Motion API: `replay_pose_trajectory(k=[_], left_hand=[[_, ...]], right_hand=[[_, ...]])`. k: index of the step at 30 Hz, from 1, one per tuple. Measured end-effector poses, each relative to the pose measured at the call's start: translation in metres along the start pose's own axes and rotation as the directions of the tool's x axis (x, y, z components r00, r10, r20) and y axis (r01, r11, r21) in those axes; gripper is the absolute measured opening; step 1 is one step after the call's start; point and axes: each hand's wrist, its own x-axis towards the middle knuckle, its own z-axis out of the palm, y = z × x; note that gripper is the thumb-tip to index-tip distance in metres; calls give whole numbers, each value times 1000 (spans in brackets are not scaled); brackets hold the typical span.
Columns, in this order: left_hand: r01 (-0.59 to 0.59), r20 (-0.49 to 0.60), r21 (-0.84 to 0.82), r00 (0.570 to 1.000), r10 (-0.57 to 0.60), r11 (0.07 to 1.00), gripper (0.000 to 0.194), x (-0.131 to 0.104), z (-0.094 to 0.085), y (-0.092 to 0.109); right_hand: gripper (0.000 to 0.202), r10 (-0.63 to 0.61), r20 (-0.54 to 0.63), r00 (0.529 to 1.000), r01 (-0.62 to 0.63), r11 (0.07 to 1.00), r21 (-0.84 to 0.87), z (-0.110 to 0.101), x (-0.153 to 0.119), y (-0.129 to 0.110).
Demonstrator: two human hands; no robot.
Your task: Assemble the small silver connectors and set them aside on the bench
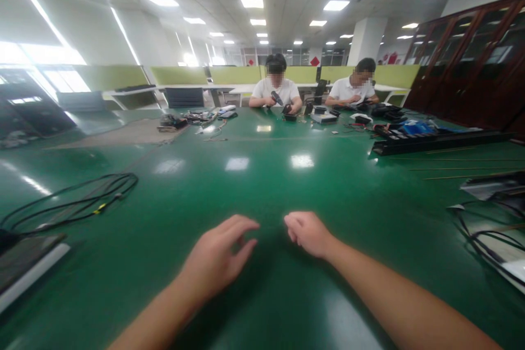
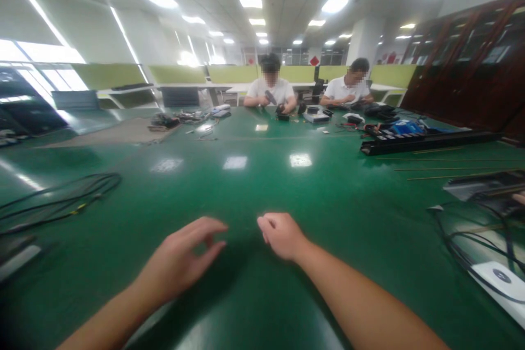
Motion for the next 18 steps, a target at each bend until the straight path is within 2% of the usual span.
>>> replay_pose_trajectory(k=[2,4,6,8,12,14,16,18], left_hand=[[-109,135,22,985,105,994,42,31,33,9],[-240,238,36,945,225,970,33,54,57,17],[-293,285,61,921,264,954,22,68,71,22],[-277,285,76,927,245,958,20,72,76,23],[-208,225,-8,953,204,978,25,64,68,16],[-138,168,-39,975,143,990,23,53,57,5],[-20,84,-36,996,23,999,23,35,36,-12],[158,-11,-26,987,-158,987,26,12,5,-31]], right_hand=[[37,-138,19,990,140,975,-173,0,-3,-1],[16,-204,49,978,210,963,-171,0,-3,-1],[22,-217,40,975,221,965,-145,0,-2,1],[24,-192,7,981,191,971,-141,0,0,2],[7,-152,20,988,152,957,-245,1,-1,-1],[15,-128,80,989,145,951,-274,1,-4,-3],[25,-105,131,986,135,960,-246,2,-6,-5],[30,-91,155,984,124,968,-217,3,-8,-5]])
